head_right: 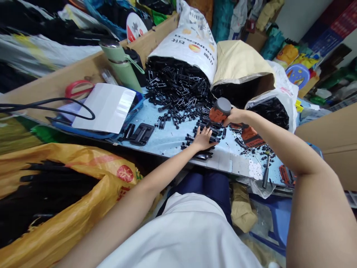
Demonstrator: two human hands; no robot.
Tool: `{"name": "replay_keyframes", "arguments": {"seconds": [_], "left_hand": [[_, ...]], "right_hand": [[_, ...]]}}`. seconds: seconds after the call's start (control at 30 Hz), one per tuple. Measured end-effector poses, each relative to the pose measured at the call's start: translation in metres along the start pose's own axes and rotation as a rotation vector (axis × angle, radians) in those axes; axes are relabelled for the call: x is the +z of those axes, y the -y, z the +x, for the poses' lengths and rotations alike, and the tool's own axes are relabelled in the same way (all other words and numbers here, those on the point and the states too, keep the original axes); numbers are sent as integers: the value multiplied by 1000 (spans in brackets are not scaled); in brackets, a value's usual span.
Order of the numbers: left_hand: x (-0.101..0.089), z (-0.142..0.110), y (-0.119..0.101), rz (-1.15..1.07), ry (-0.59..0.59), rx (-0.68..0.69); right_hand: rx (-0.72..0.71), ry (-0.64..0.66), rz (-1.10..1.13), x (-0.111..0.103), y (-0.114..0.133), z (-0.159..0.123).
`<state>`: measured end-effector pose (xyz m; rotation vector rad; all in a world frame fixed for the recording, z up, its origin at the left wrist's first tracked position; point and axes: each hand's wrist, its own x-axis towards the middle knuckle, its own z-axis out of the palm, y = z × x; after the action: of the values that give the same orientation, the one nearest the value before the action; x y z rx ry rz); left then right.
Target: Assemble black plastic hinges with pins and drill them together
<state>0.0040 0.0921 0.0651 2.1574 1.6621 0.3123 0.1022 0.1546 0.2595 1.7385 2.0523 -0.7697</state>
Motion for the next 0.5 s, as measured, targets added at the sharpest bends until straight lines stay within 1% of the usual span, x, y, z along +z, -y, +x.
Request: {"name": "replay_keyframes", "arguments": {"seconds": [0.03,0.1,0.2,0.3,0.4,0.5], "left_hand": [[-4,9,4,8,21,-2],[-11,25,11,21,49,-5],[-12,37,16,49,48,-17],[-6,40,18,74,45,-39],[-1,39,18,96,49,-58],[-1,40,19,102,61,-70]], "right_hand": [[47,-32,8,-7,-6,4],[123,-47,17,-17,-16,13],[204,-33,-5,-24,-30,30],[212,27,-26,-26,-41,47],[224,84,-53,-29,-46,60],[219,65,-98,-29,-45,61]]}}
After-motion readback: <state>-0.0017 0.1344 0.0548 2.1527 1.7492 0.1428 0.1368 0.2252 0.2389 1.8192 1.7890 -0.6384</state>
